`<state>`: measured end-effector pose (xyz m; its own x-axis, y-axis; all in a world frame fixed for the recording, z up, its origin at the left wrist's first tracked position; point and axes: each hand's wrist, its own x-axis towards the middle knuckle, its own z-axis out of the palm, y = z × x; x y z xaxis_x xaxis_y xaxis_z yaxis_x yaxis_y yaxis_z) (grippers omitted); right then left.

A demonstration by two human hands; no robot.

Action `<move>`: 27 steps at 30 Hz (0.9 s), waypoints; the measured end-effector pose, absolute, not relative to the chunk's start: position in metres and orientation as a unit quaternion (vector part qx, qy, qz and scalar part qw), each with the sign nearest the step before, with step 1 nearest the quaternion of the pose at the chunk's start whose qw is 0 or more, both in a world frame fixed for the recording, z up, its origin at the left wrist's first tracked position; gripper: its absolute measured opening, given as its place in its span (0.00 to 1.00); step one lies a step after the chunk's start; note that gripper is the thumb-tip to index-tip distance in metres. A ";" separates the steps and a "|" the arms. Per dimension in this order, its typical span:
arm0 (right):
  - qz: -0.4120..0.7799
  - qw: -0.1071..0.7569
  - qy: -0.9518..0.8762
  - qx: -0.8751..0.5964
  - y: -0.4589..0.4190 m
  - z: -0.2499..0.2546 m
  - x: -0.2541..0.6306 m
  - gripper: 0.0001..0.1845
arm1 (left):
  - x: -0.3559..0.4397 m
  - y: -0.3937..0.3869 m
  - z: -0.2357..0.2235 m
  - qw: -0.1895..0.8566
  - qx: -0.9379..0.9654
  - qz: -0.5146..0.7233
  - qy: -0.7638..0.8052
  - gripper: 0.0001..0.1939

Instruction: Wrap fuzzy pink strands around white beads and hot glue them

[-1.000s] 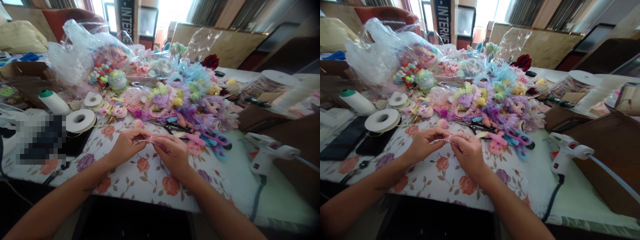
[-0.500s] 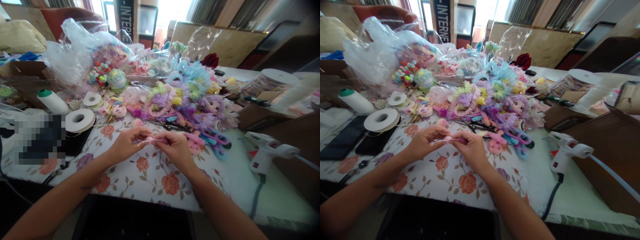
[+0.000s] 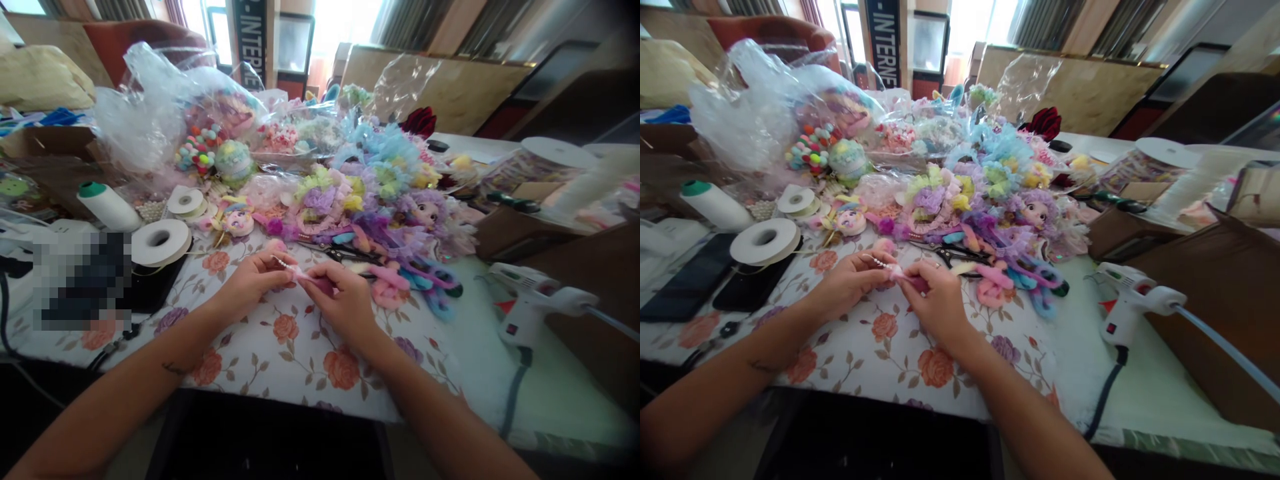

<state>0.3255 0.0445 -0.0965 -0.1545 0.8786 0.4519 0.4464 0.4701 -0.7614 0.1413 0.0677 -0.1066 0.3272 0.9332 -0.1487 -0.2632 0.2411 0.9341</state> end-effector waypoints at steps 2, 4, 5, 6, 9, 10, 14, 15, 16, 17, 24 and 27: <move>0.177 0.463 -0.753 -0.432 0.042 -0.098 0.323 0.04 | 0.142 0.068 -0.104 0.703 0.402 0.450 0.378 0.12; 0.151 0.459 -0.768 -0.421 0.041 -0.099 0.321 0.03 | 0.143 0.067 -0.100 0.715 0.384 0.454 0.367 0.13; 0.146 0.457 -0.770 -0.421 0.040 -0.099 0.321 0.03 | 0.144 0.067 -0.098 0.720 0.382 0.452 0.362 0.13; 0.143 0.457 -0.770 -0.422 0.040 -0.100 0.321 0.03 | 0.144 0.067 -0.097 0.722 0.384 0.450 0.359 0.13; 0.148 0.463 -0.764 -0.423 0.040 -0.100 0.321 0.03 | 0.143 0.067 -0.097 0.716 0.397 0.443 0.366 0.14; 0.153 0.466 -0.762 -0.422 0.040 -0.100 0.321 0.03 | 0.143 0.067 -0.098 0.713 0.401 0.441 0.369 0.13; 0.183 0.471 -0.752 -0.424 0.039 -0.097 0.321 0.03 | 0.144 0.067 -0.101 0.710 0.409 0.450 0.354 0.11; 0.193 0.472 -0.745 -0.430 0.039 -0.096 0.321 0.03 | 0.144 0.067 -0.101 0.710 0.409 0.453 0.351 0.11; 0.203 0.472 -0.738 -0.437 0.039 -0.095 0.321 0.03 | 0.144 0.067 -0.101 0.708 0.412 0.454 0.351 0.11; 0.210 0.473 -0.732 -0.444 0.039 -0.094 0.320 0.03 | 0.144 0.067 -0.101 0.704 0.420 0.452 0.352 0.11; 0.213 0.478 -0.719 -0.457 0.039 -0.090 0.322 0.03 | 0.140 0.066 -0.100 0.668 0.481 0.424 0.378 0.12; 0.227 0.474 -0.714 -0.463 0.039 -0.090 0.322 0.03 | 0.138 0.066 -0.100 0.671 0.487 0.415 0.375 0.13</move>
